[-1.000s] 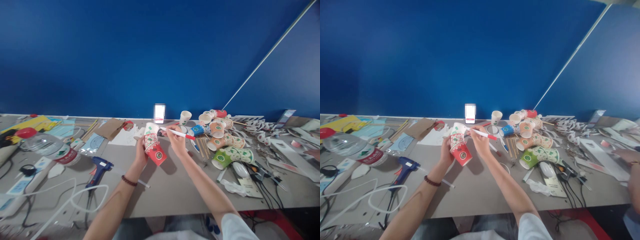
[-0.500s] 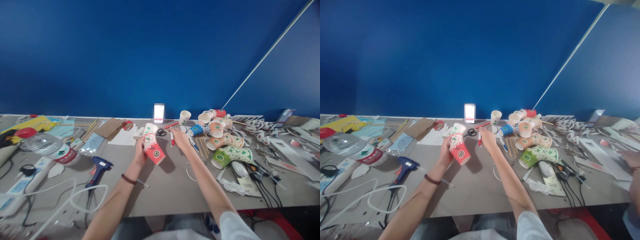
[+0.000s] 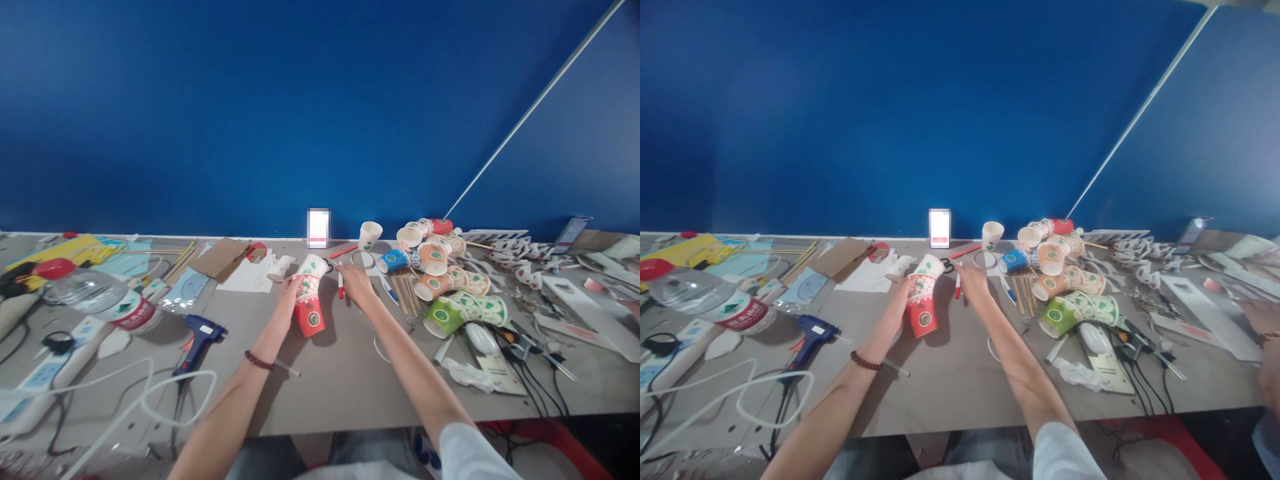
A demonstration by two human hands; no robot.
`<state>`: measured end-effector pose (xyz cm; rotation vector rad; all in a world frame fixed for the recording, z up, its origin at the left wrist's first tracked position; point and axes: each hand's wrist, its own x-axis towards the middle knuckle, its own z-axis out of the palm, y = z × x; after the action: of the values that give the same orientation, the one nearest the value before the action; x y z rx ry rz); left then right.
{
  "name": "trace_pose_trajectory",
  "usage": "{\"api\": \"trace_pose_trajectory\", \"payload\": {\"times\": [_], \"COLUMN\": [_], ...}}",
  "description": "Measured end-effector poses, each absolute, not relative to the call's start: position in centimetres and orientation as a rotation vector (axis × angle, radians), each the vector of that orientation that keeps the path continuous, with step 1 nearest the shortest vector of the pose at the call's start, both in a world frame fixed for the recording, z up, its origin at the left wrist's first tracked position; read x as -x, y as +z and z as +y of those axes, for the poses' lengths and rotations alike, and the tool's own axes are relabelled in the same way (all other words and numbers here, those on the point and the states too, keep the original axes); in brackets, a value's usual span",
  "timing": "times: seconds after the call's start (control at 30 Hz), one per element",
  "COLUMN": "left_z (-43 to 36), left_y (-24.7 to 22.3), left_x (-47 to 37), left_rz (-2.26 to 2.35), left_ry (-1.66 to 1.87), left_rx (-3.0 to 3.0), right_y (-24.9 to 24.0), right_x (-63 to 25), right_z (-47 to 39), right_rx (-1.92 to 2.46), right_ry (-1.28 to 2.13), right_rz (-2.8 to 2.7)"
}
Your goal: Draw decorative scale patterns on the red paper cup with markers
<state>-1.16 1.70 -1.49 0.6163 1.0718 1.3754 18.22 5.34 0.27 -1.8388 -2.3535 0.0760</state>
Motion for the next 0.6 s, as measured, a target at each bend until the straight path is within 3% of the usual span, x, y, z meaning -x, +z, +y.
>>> {"api": "trace_pose_trajectory", "payload": {"times": [0.47,0.6], "left_z": [2.0,1.7], "left_y": [-2.6,-1.9], "left_x": [2.3,2.7], "left_rz": [1.585,1.672], "left_ry": [1.051,1.234], "left_rx": [-1.326,-1.515], "right_y": [2.5,2.9], "right_x": [-16.6,-15.8], "right_z": [4.0,3.3], "right_rx": [1.525,1.478], "right_ry": [0.010,-0.018], "right_rz": [-1.943,-1.915]}}
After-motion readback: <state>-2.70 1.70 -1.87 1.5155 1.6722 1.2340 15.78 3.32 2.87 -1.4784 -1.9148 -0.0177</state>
